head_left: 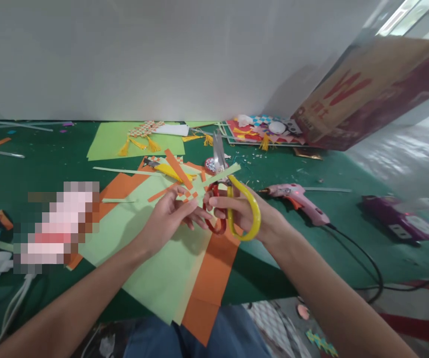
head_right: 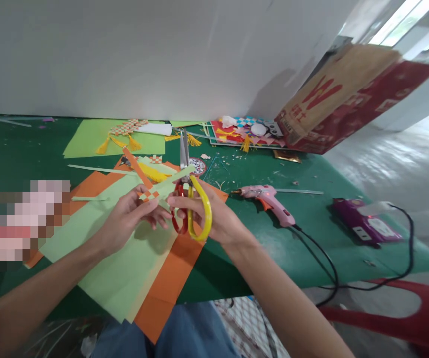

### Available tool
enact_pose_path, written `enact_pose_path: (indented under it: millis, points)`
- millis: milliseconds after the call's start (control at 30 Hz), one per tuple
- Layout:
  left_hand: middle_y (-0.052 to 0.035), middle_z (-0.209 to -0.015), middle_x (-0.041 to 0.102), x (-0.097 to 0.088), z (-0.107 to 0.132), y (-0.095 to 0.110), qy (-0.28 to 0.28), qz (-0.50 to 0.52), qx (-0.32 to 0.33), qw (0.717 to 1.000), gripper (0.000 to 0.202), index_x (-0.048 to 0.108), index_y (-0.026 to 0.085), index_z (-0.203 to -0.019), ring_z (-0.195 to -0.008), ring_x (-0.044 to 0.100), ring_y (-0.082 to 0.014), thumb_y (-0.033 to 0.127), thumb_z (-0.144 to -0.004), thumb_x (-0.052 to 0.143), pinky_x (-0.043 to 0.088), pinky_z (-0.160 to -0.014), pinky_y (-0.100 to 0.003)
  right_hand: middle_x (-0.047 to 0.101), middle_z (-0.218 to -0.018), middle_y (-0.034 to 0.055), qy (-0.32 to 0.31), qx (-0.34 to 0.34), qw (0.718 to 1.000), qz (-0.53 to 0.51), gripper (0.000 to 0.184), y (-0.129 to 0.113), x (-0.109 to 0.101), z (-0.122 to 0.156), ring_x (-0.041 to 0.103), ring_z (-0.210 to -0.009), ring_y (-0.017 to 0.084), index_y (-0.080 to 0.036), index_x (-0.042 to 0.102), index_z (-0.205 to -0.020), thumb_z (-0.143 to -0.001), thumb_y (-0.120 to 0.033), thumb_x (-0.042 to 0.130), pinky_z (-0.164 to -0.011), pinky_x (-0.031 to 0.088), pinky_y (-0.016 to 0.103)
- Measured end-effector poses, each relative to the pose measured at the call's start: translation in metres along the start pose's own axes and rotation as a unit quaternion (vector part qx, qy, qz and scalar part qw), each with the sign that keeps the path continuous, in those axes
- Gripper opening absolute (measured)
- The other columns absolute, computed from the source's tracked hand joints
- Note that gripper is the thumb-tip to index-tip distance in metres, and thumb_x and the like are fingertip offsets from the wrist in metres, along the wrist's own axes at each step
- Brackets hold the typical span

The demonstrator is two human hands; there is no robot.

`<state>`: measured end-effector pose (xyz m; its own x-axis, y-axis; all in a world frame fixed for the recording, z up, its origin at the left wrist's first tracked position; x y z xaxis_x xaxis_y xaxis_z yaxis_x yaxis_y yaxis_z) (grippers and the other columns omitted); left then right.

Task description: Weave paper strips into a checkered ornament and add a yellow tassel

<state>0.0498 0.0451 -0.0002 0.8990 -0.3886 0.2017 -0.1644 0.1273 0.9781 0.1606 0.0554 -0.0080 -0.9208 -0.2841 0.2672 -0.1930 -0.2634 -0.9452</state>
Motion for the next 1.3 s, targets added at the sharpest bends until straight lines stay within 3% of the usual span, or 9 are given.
enact_pose_path:
  millis: [233, 333, 467, 633, 767, 900, 1100, 1300]
  points:
    - [-0.0040, -0.075, 0.073, 0.006, 0.002, -0.005, -0.029, -0.055, -0.026, 0.998, 0.024, 0.043, 0.020, -0.087, -0.068, 0.070, -0.0170, 0.039, -0.084, 0.059, 0.048, -0.057, -0.023, 0.043, -0.055, -0.0090, -0.008, -0.057, 0.998, -0.035, 0.027, 0.001, 0.013, -0.004, 0.040, -0.043, 0.007, -0.023, 0.049, -0.078, -0.068, -0.031, 0.073, -0.043, 0.039, 0.025]
    - [-0.0040, -0.082, 0.071, -0.004, 0.002, 0.000, 0.022, -0.098, -0.004, 0.995, 0.025, 0.053, 0.018, -0.086, -0.069, 0.069, -0.0166, 0.040, -0.081, 0.062, 0.049, -0.057, -0.023, 0.046, -0.058, -0.0091, -0.004, -0.083, 0.996, -0.025, 0.032, -0.003, 0.016, -0.001, 0.041, -0.044, 0.006, -0.023, 0.047, -0.078, -0.066, -0.030, 0.075, -0.042, 0.037, 0.023]
    - [-0.0008, -0.067, 0.066, -0.017, 0.003, 0.006, 0.089, -0.131, 0.021, 0.987, 0.025, 0.057, 0.017, -0.073, -0.062, 0.065, -0.0147, 0.040, -0.077, 0.066, 0.049, -0.056, -0.024, 0.048, -0.062, -0.0090, 0.032, -0.075, 0.997, 0.007, 0.040, -0.004, 0.013, 0.001, 0.039, -0.043, 0.004, -0.022, 0.046, -0.079, -0.060, -0.033, 0.079, -0.041, 0.034, 0.020]
    - [-0.0009, -0.065, 0.068, -0.022, 0.005, 0.009, 0.113, -0.119, 0.024, 0.986, 0.026, 0.058, 0.017, -0.071, -0.055, 0.063, -0.0130, 0.041, -0.077, 0.066, 0.048, -0.054, -0.023, 0.044, -0.065, -0.0074, 0.027, -0.122, 0.988, 0.086, 0.040, -0.020, 0.003, 0.012, 0.040, -0.049, 0.007, -0.023, 0.049, -0.093, -0.070, -0.050, 0.069, -0.045, 0.036, 0.022]
    - [-0.0019, -0.067, 0.070, -0.023, 0.006, 0.011, 0.123, -0.101, 0.025, 0.987, 0.026, 0.058, 0.018, -0.071, -0.055, 0.065, -0.0138, 0.042, -0.077, 0.067, 0.047, -0.052, -0.023, 0.047, -0.071, -0.0036, 0.058, -0.160, 0.962, 0.211, 0.042, -0.037, -0.015, 0.035, 0.042, -0.055, 0.009, -0.023, 0.053, -0.097, -0.074, -0.057, 0.063, -0.047, 0.036, 0.024]
    - [-0.0011, -0.067, 0.070, -0.024, 0.007, 0.013, 0.134, -0.103, 0.041, 0.985, 0.024, 0.061, 0.017, -0.073, -0.058, 0.066, -0.0133, 0.040, -0.079, 0.065, 0.047, -0.053, -0.023, 0.045, -0.066, -0.0033, 0.141, -0.130, 0.916, 0.353, 0.039, -0.043, -0.042, 0.062, 0.038, -0.050, 0.009, -0.021, 0.059, -0.089, -0.076, -0.058, 0.059, -0.044, 0.031, 0.023]
    - [-0.0019, -0.069, 0.071, -0.027, 0.010, 0.017, 0.158, -0.102, 0.069, 0.980, 0.023, 0.061, 0.017, -0.074, -0.059, 0.066, -0.0139, 0.038, -0.080, 0.065, 0.049, -0.053, -0.023, 0.048, -0.059, -0.0015, 0.105, -0.086, 0.851, 0.508, 0.044, -0.037, -0.043, 0.078, 0.038, -0.050, 0.011, -0.018, 0.060, -0.081, -0.075, -0.062, 0.058, -0.047, 0.031, 0.025]
    - [-0.0021, -0.067, 0.070, -0.027, 0.012, 0.020, 0.164, -0.096, 0.083, 0.978, 0.020, 0.062, 0.016, -0.075, -0.060, 0.067, -0.0155, 0.035, -0.079, 0.065, 0.051, -0.057, -0.025, 0.050, -0.058, -0.0004, 0.045, -0.047, 0.854, 0.517, 0.042, -0.022, -0.023, 0.065, 0.038, -0.053, 0.011, -0.018, 0.058, -0.073, -0.079, -0.059, 0.053, -0.048, 0.031, 0.024]
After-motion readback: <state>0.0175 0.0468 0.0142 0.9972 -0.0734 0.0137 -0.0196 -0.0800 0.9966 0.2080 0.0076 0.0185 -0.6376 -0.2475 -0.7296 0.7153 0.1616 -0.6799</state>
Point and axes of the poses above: each hand's wrist, its own z-axis away from the middle knuckle, its own x-axis out of the palm, y = z × x, the point moved 9 cm from there along -z, towards the middle knuckle
